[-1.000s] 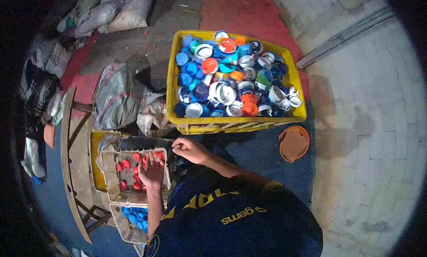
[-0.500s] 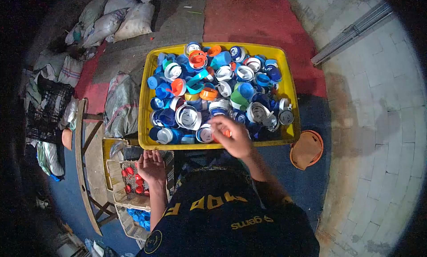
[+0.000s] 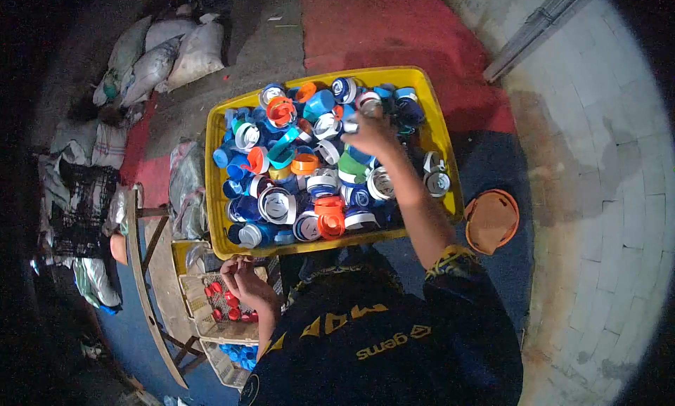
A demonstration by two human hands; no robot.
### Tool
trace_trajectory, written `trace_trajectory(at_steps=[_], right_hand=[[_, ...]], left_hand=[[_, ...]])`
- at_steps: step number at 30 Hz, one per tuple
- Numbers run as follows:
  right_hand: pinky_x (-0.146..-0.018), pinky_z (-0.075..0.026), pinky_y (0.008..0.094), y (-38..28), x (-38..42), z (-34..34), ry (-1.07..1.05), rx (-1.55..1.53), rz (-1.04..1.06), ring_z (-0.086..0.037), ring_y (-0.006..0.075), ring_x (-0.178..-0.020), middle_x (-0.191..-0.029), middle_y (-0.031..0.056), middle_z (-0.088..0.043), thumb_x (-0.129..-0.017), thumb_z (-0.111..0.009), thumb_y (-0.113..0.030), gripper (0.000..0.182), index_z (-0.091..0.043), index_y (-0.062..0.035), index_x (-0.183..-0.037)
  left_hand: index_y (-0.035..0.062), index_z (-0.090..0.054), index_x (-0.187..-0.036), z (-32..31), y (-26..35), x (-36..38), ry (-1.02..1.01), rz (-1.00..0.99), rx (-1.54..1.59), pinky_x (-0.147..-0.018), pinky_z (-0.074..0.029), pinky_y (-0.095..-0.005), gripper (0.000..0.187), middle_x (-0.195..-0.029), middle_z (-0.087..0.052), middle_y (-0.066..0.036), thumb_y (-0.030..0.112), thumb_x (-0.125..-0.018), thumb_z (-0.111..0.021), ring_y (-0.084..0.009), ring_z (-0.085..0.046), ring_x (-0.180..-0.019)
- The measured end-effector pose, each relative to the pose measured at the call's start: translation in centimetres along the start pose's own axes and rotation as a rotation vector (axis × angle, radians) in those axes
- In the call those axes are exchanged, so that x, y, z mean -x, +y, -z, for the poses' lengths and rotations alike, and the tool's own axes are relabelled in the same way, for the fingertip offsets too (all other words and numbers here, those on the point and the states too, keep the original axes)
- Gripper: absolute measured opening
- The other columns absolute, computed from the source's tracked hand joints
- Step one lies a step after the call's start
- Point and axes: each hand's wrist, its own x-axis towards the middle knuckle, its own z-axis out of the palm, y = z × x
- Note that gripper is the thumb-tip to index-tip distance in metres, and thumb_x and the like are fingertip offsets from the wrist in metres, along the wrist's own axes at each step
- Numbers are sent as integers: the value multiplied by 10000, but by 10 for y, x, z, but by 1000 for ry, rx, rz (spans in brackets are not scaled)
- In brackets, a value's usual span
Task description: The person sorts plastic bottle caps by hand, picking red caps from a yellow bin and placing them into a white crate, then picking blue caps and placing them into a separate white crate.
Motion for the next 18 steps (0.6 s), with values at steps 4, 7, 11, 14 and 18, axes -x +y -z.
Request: trace_trajectory(at_steps=[4, 7, 11, 14, 18], right_hand=[[-1044, -455, 469, -23, 26, -16, -170, -288, 188, -562, 399, -1240, -1349, 223, -575, -853, -758, -400, 544, -659, -61, -1266], [-1042, -452, 461, -49, 67, -30, 158, -139, 479, -571, 352, -1237, -1295, 196, -615, -864, -763, -407, 517, -686, -54, -1234], [-943, -507, 396, -49, 63, -11, 201, -466, 468, -666, 269, -1079, -1171, 158, -682, -912, -732, -320, 374, -696, -40, -1157], [-804, -537, 327, -20, 27, 19, 471, -587, 265, -709, 200, -860, -928, 100, -740, -933, -699, -225, 188, -721, -61, -1021], [-994, -468, 475, 22, -34, 31, 606, 58, 290, -657, 347, -1097, -1157, 124, -715, -792, -784, -370, 481, -692, -135, -1201]], left_hand=[[58, -533, -1091, -14, 1, -12, -111, 22, 19, -864, -512, -346, 137, -1057, -589, -82, 29, -965, -578, -196, -610, -949], [51, -547, -1087, -27, -1, -19, -134, 34, 16, -849, -499, -331, 121, -1039, -594, -83, 38, -969, -567, -187, -601, -934], [37, -544, -1056, -39, 3, -25, -231, 110, 23, -840, -489, -340, 85, -985, -592, -79, 10, -978, -524, -174, -581, -894], [35, -548, -1054, -41, 4, -33, -294, 135, 45, -839, -490, -340, 100, -969, -586, -76, -9, -972, -513, -168, -574, -879], [41, -559, -1029, -40, 0, -40, -289, 193, 56, -826, -487, -338, 77, -959, -582, -71, 2, -969, -532, -173, -569, -869]])
